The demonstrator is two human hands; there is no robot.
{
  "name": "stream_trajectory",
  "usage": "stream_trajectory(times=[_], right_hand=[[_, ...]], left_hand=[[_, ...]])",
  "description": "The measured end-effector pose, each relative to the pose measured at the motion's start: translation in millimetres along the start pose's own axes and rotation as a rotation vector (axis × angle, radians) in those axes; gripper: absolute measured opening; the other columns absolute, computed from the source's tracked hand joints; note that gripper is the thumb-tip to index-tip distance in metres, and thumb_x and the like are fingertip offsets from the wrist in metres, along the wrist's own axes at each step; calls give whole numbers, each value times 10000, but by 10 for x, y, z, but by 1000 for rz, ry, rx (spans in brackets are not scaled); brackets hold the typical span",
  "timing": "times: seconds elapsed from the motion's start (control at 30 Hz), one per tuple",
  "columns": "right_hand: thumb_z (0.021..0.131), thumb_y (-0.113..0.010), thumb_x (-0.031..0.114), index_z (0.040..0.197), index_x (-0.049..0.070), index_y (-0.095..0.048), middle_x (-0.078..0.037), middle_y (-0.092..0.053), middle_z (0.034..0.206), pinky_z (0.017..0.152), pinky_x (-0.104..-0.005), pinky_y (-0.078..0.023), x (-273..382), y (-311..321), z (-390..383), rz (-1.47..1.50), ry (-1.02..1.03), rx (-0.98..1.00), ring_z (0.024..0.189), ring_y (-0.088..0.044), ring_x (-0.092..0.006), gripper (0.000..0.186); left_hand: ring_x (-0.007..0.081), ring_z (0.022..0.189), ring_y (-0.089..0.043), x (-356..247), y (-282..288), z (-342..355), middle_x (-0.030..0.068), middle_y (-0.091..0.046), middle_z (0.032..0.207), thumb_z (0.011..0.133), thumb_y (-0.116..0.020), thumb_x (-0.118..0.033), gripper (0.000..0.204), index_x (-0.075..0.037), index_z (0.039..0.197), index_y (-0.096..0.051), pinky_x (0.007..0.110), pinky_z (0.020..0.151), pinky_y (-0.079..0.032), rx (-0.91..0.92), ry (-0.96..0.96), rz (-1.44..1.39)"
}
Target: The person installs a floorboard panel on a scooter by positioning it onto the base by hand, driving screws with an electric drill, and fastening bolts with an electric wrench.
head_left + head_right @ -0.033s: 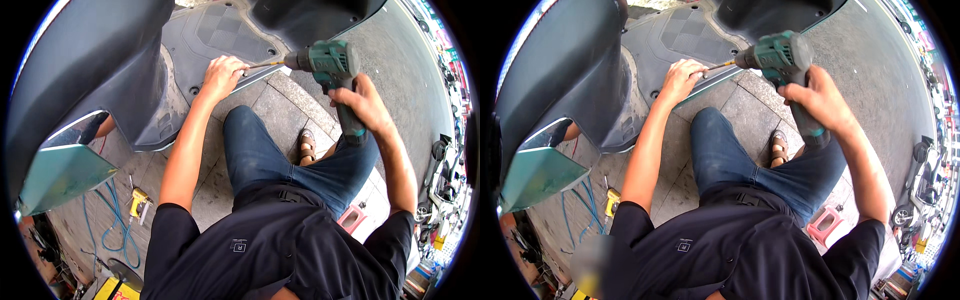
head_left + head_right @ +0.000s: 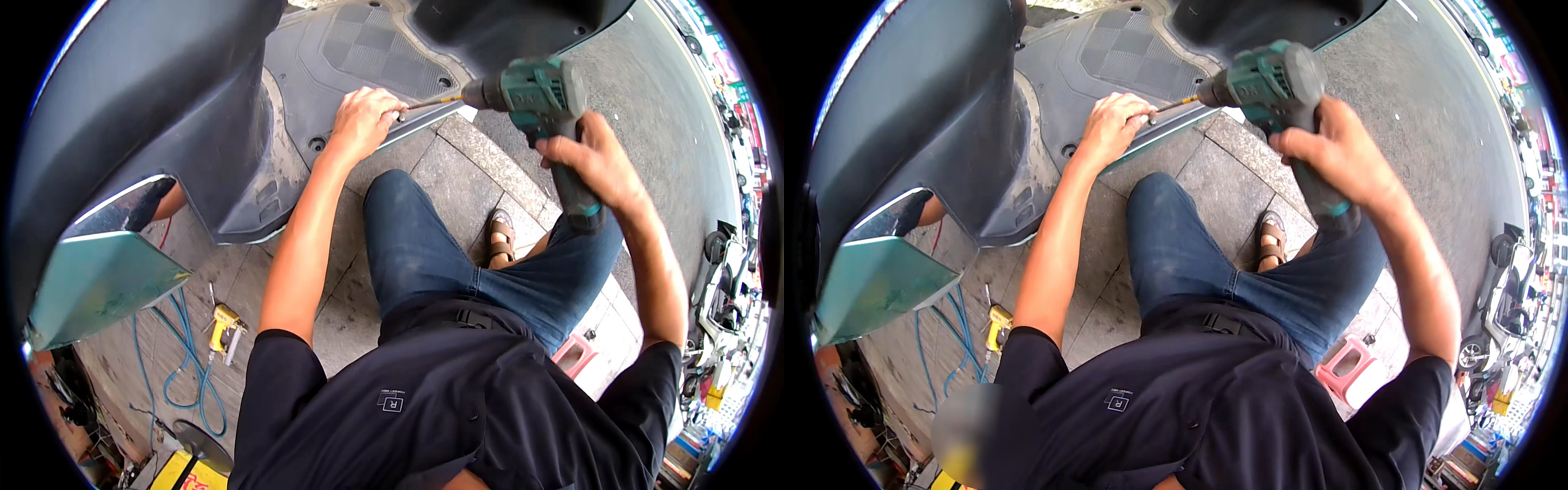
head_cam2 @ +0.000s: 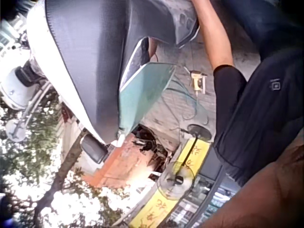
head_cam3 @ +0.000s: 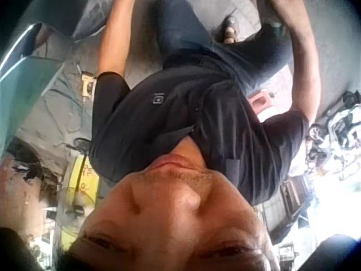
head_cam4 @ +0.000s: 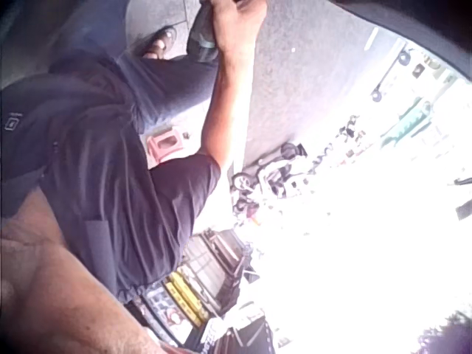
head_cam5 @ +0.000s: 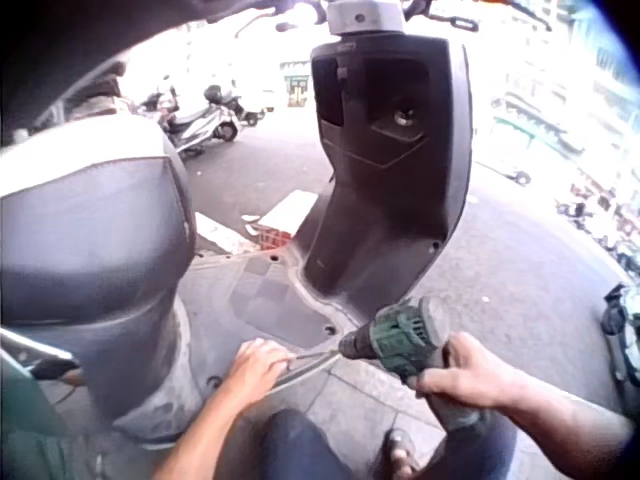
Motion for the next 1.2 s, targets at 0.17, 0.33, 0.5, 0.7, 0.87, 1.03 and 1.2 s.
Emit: stream_trajectory(times=[0.17, 0.33, 0.5, 0.7, 0.87, 1.03, 1.2], right_hand=[[770, -686, 244, 918, -67, -588, -113, -649, 728, 632, -278, -496, 394, 31, 117, -215, 60, 66, 673, -634, -150, 359], [774, -675, 251, 971, -77, -599, -116, -646, 733, 628, -283, -509, 392, -40, 260, -239, 104, 136, 664, -638, -151, 390], [767, -664, 249, 995, -83, -590, -127, -642, 803, 626, -290, -520, 339, -62, 366, -289, 127, 166, 668, -645, -157, 409], [749, -661, 239, 1014, -88, -593, -134, -647, 816, 628, -298, -527, 334, -45, 387, -339, 145, 117, 671, -649, -166, 426], [748, -662, 243, 1029, -81, -595, -143, -656, 839, 636, -297, -533, 282, -61, 427, -262, 83, 142, 679, -654, -167, 434], [746, -661, 266, 1028, -68, -596, -145, -662, 852, 642, -295, -533, 259, -25, 456, -180, 16, 126, 692, -656, -165, 442], [738, -655, 298, 1044, -73, -589, -141, -662, 837, 656, -298, -537, 361, 26, 582, -413, 105, 189, 701, -659, -169, 486]], left_hand=[[234, 1009, -577, -15, -51, 29, 9, -674, 1000, 846, -633, -126, 126, -141, 928, -728, 389, 917, -424, 1, 18, 43], [229, 1029, -569, -52, -36, 32, -6, -660, 1011, 844, -646, -137, 143, -163, 951, -737, 386, 917, -430, -17, -10, 101], [221, 1036, -560, -78, -62, 38, -20, -646, 1027, 829, -656, -124, 151, -156, 954, -733, 379, 922, -424, 5, 2, 112], [212, 1045, -553, -100, -61, 47, -32, -640, 1038, 816, -662, -111, 157, -147, 954, -727, 372, 931, -415, 39, 8, 135], [209, 1036, -552, -47, -77, 55, -35, -635, 1029, 804, -680, -133, 138, -145, 933, -728, 369, 941, -407, 28, 28, 156], [207, 1030, -551, -48, -90, 75, -37, -633, 1014, 797, -693, -146, 121, -147, 913, -728, 368, 939, -406, 55, 85, 150], [232, 1000, -561, -60, -80, 92, -9, -636, 963, 783, -696, -111, 97, -151, 866, -728, 397, 917, -418, 23, 54, 124]])
Point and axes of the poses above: each hand's wrist, its own z-axis towards the middle knuckle, its own y-axis out of the back of the hand, x = y × z, the point moved 7 cm from there along z, towards the middle knuckle
